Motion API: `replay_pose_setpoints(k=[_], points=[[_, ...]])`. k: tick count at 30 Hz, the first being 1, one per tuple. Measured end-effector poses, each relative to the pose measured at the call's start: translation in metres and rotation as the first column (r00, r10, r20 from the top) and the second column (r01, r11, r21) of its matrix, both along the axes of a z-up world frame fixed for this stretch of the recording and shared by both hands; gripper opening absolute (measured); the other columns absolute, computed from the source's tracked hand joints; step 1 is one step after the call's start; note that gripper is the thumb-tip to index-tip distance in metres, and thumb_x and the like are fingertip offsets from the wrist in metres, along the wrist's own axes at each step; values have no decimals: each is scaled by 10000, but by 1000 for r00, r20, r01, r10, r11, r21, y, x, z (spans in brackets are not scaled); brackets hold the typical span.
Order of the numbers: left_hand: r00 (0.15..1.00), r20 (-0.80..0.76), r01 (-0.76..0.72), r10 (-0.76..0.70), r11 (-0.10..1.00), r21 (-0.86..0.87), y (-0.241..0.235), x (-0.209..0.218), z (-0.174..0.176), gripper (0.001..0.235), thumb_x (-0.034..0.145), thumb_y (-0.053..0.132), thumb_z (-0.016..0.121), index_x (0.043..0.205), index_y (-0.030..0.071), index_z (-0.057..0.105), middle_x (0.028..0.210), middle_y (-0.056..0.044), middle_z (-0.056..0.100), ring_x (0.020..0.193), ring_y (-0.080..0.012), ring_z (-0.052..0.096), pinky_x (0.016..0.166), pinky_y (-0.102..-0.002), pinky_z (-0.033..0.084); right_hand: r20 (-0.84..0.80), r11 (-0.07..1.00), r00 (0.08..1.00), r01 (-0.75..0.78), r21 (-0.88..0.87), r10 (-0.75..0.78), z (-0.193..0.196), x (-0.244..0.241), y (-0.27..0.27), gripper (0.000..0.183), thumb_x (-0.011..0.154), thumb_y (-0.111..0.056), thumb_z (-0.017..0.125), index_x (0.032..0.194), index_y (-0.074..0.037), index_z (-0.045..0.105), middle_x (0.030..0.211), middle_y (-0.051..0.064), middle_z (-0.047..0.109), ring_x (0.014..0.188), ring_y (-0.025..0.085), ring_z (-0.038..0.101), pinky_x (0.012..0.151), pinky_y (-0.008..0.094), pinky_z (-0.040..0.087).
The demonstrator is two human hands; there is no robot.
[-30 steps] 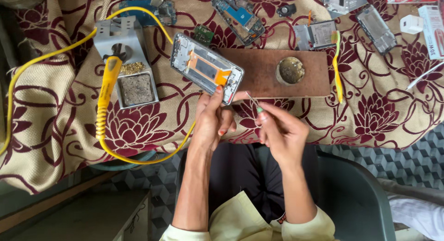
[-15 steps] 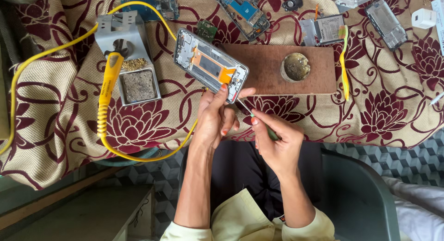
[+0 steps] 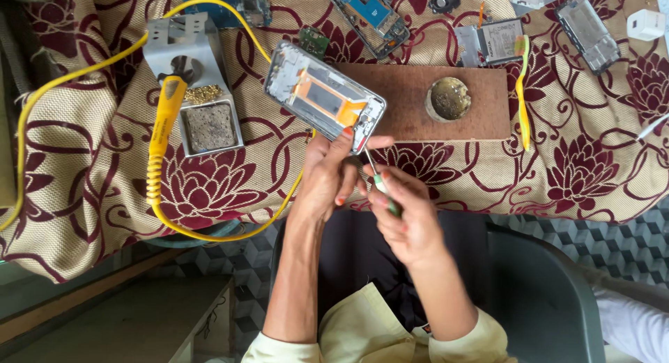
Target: The person cleans the interior of a disassembled mobile phone using a toothbrush and a small screwdriver. They repeatedly brush the inside surfaces and occasionally use the screwdriver to scrape or adjust components.
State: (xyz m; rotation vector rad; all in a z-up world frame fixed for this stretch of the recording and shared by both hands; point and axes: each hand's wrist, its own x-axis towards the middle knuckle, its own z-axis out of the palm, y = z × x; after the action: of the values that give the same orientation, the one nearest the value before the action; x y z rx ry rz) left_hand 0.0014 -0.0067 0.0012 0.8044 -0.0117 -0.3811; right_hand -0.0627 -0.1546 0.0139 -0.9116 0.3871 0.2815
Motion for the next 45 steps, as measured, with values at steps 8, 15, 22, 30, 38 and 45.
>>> replay_pose_setpoints(k=[8,15,22,30,38,45], points=[[994,-29,-108,106,993,-52,-6,-6,0,447,1126,304,397,1253,-114,492,1192,-247,735,363,-35,337,361,-213,375,668,605,744,523,-600,18,-45,-11,40,242,1067,-13,593,1289,46,668,813,55,679,566,46,535,503,205,429],[993,-60,-112,106,989,-96,-10,-4,-3,440,1110,321,379,1260,-82,474,1178,-250,723,385,-103,447,347,-257,423,638,618,770,508,-601,-12,-40,0,24,246,1039,30,585,1265,58,679,794,21,668,581,29,533,509,204,440],[993,-53,-113,109,991,-72,-9,-2,-2,415,1114,314,383,1269,-64,456,1164,-256,726,390,-117,475,368,-259,440,595,546,796,454,-704,106,-29,-4,14,237,1012,29,617,1232,49,703,920,88,753,674,36,605,575,201,490],[999,-31,-34,33,999,-33,-5,-1,-4,427,1131,280,360,1271,-111,459,1111,-237,738,406,-141,507,446,-299,532,517,274,780,443,-854,352,22,4,6,236,949,36,665,1175,25,730,881,141,747,728,135,713,653,271,546],[993,114,17,-34,989,146,-7,-3,-4,411,1117,262,370,1321,-91,420,1061,-226,733,370,-132,489,459,-320,575,177,350,874,8,-937,453,48,16,-45,236,933,-24,662,1143,10,764,742,76,694,605,80,580,508,255,469],[995,91,-36,27,995,95,-12,-2,1,452,1103,295,376,1315,-98,447,1142,-243,730,344,-95,450,437,-292,545,67,925,995,-42,-378,72,3,23,-37,261,969,-85,624,1194,23,701,713,35,640,455,33,410,363,202,258]])
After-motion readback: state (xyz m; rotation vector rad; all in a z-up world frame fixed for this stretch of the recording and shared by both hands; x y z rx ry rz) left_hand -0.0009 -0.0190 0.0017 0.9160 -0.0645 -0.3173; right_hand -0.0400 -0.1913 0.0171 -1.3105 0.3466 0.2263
